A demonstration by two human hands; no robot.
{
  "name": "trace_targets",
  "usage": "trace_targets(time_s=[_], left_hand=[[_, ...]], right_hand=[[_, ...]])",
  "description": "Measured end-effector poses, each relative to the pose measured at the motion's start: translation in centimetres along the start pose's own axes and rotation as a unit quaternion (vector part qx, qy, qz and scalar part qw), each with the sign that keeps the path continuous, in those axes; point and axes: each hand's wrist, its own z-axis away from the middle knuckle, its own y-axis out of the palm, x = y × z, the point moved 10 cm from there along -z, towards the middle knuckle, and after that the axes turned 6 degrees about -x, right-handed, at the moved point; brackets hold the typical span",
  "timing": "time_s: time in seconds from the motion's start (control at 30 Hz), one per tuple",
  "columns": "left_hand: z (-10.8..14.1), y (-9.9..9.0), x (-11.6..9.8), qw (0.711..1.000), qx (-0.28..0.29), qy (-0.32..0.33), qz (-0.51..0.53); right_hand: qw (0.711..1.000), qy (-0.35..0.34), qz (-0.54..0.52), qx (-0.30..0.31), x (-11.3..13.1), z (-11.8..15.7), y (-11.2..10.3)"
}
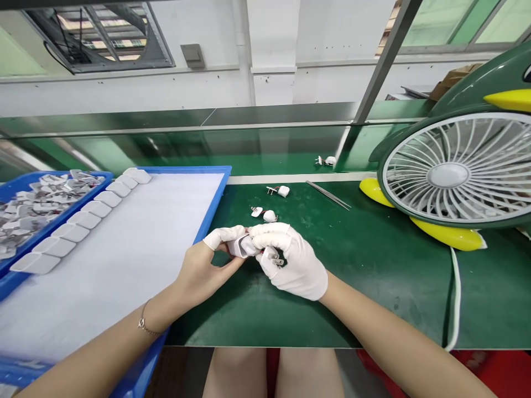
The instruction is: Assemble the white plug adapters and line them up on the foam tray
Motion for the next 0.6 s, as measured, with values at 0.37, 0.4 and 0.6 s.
trace_targets(time_s=[0.37,0.4,0.6], left_hand=[[0.3,0.1,-0.6,0.998,-0.006,0.055,-0.024],[0.2,0.1,-0.8,0.998,-0.001,0.061,-0.021],[-0.3,0.9,-1.5,0.996,0.071,0.05,-0.007]], right_hand=[[1.0,-0.002,0.012,0.008,0.3,-0.6,0.3],[1.0,-0.001,0.015,0.004,0.2,-0.5,0.2],[0.988,0.129,-0.087,0.017,-2.5,0.6,1.1]])
